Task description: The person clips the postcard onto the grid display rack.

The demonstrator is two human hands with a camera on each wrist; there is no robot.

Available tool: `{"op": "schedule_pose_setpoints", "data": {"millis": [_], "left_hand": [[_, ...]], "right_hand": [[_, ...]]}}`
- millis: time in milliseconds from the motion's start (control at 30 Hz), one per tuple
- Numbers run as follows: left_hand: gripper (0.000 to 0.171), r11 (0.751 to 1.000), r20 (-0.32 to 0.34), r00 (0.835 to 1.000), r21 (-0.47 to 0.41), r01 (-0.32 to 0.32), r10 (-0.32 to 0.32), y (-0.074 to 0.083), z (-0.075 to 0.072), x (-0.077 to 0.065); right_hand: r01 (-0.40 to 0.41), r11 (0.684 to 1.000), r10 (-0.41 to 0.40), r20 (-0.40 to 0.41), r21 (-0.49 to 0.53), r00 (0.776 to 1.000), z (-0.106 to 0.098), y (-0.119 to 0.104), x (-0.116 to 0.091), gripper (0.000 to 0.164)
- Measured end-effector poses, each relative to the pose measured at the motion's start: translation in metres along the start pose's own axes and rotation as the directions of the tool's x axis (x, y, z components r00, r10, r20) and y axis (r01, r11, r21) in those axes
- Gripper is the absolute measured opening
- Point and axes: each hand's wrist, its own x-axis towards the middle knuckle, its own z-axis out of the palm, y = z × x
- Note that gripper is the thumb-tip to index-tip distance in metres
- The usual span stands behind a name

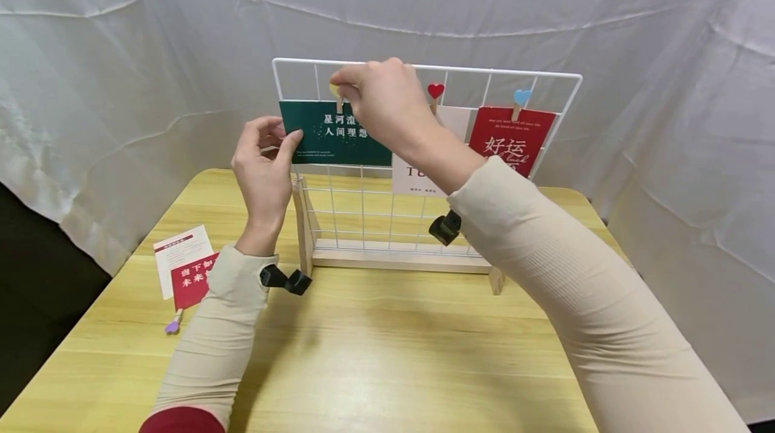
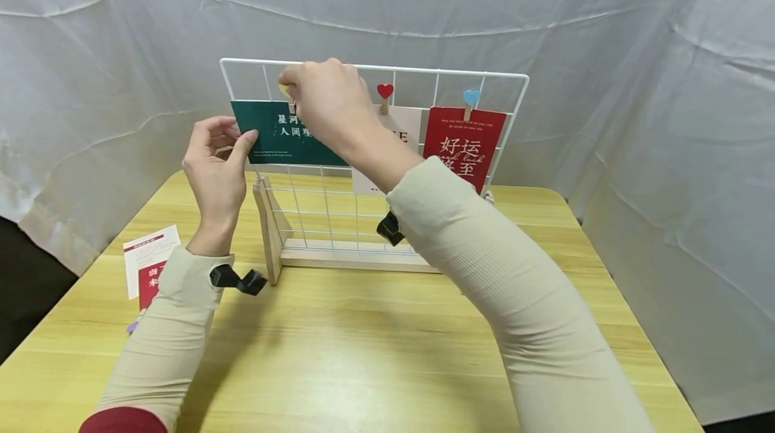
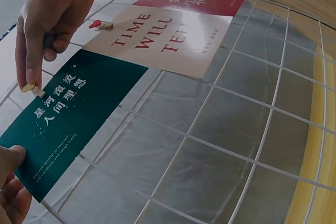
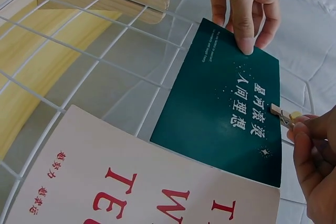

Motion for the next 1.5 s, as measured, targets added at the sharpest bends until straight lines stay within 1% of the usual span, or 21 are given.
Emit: {"op": "schedule_pose_setpoints", "data": {"millis": [100, 200, 333, 433, 533, 633, 767, 967, 1100, 1200, 1333, 1433, 1500], "left_hand": [[0.031, 1.0, 0.011, 1.0, 0.0, 0.009, -0.009, -0.001, -0.001, 0.0], [0.031, 1.0, 0.012, 1.0, 0.005, 0.006, -0.006, -0.002, -0.002, 0.0], [0.03, 1.0, 0.012, 1.0, 0.008, 0.01, -0.01, -0.002, -0.002, 0.002], [0.031, 1.0, 0.017, 0.999, 0.006, 0.029, -0.029, -0.002, -0.003, 0.003], [0.031, 0.999, 0.023, 0.999, 0.002, 0.037, -0.037, -0.004, -0.005, 0.004], [0.031, 0.999, 0.03, 0.999, -0.003, 0.039, -0.039, -0.005, -0.007, 0.003], [0.03, 0.999, 0.047, 0.998, -0.016, 0.045, -0.044, -0.005, -0.012, 0.001], [0.031, 0.999, 0.073, 0.997, -0.017, 0.031, -0.03, -0.005, -0.021, -0.002], [0.032, 0.999, 0.09, 0.995, -0.011, 0.043, -0.041, -0.004, -0.027, -0.003], [0.032, 1.0, 0.104, 0.994, -0.004, 0.024, -0.023, -0.003, -0.031, -0.004], [0.032, 1.0, 0.132, 0.991, 0.013, 0.009, -0.011, -0.003, -0.034, -0.005], [0.031, 0.999, 0.158, 0.987, 0.029, 0.022, -0.026, -0.003, -0.038, -0.005], [0.032, 0.999, 0.175, 0.984, 0.036, 0.035, -0.041, -0.002, -0.04, -0.006]], "right_hand": [[0.011, 1.0, -0.011, 0.001, 0.013, 1.0, 0.0, 0.001, -0.003, 0.031], [0.028, 0.999, -0.028, -0.023, 0.039, 0.999, 0.0, 0.003, -0.006, 0.031], [0.079, 0.992, -0.07, -0.093, 0.095, 0.993, 0.0, 0.009, -0.01, 0.029], [0.116, 0.984, -0.095, -0.154, 0.136, 0.984, -0.002, 0.014, -0.013, 0.026], [0.133, 0.976, -0.096, -0.202, 0.173, 0.975, -0.005, 0.02, -0.016, 0.023], [0.138, 0.967, -0.086, -0.234, 0.215, 0.969, -0.007, 0.026, -0.02, 0.022], [0.135, 0.962, -0.075, -0.245, 0.238, 0.967, -0.009, 0.032, -0.026, 0.022], [0.131, 0.953, -0.062, -0.246, 0.273, 0.967, -0.011, 0.04, -0.036, 0.021], [0.13, 0.951, -0.057, -0.25, 0.282, 0.966, -0.013, 0.047, -0.044, 0.021], [0.139, 0.949, -0.066, -0.254, 0.283, 0.965, -0.013, 0.052, -0.052, 0.021], [0.167, 0.943, -0.084, -0.278, 0.289, 0.957, -0.012, 0.061, -0.062, 0.019], [0.177, 0.942, -0.089, -0.296, 0.284, 0.951, -0.014, 0.066, -0.068, 0.018], [0.175, 0.942, -0.087, -0.295, 0.286, 0.951, -0.015, 0.069, -0.073, 0.019]]}}
